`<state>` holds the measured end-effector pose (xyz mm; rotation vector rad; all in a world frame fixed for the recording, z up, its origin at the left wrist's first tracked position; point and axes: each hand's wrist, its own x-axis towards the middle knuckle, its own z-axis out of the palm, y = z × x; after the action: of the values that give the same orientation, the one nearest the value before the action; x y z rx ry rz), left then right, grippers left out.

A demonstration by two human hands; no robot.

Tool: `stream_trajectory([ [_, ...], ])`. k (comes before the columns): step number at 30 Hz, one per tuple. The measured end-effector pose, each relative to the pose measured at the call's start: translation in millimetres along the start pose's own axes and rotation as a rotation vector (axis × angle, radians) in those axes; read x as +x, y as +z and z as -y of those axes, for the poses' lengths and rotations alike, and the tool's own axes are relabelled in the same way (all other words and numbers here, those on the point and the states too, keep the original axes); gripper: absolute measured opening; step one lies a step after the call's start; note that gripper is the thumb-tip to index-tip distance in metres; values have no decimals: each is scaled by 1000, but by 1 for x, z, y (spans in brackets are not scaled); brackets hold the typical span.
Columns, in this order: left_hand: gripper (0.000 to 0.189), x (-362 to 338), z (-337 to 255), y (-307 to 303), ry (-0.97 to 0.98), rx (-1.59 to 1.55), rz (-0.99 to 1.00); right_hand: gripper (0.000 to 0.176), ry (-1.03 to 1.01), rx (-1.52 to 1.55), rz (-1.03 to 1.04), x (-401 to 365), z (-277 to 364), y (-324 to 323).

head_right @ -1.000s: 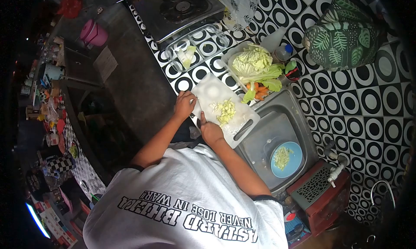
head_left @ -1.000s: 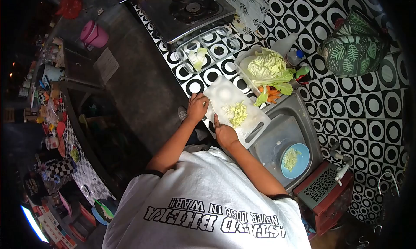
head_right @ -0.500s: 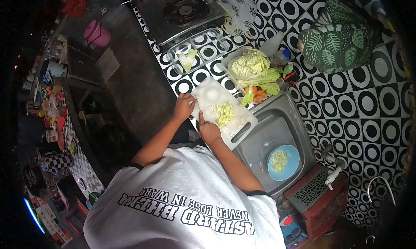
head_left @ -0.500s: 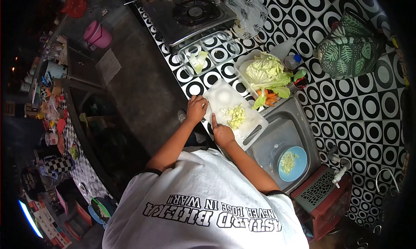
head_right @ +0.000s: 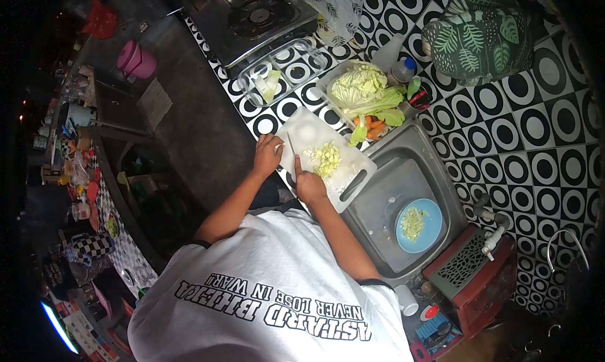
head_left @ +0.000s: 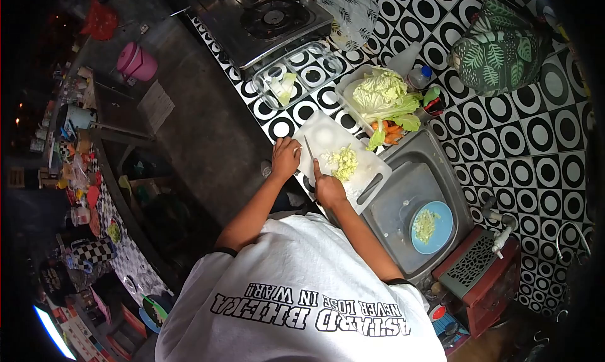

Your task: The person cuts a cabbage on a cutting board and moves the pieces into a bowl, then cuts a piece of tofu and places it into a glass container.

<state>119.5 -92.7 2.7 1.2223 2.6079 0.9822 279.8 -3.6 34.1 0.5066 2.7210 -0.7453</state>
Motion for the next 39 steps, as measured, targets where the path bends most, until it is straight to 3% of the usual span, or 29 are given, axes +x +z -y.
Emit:
stream_trajectory([
  [15, 13, 13, -3, -6, 77, 37, 143, 80, 110, 196, -157, -34, 12, -19],
  [25, 16, 54, 6, -7, 385, 23, 345, 77, 206, 256, -270, -38, 18, -15],
  [31, 16, 87, 15, -11, 635, -29, 442, 74, 331, 312, -184, -26, 40, -1],
  [39, 16, 118, 18, -6, 844, -15, 647, 72, 589, 362, -322, -9, 72, 16],
])
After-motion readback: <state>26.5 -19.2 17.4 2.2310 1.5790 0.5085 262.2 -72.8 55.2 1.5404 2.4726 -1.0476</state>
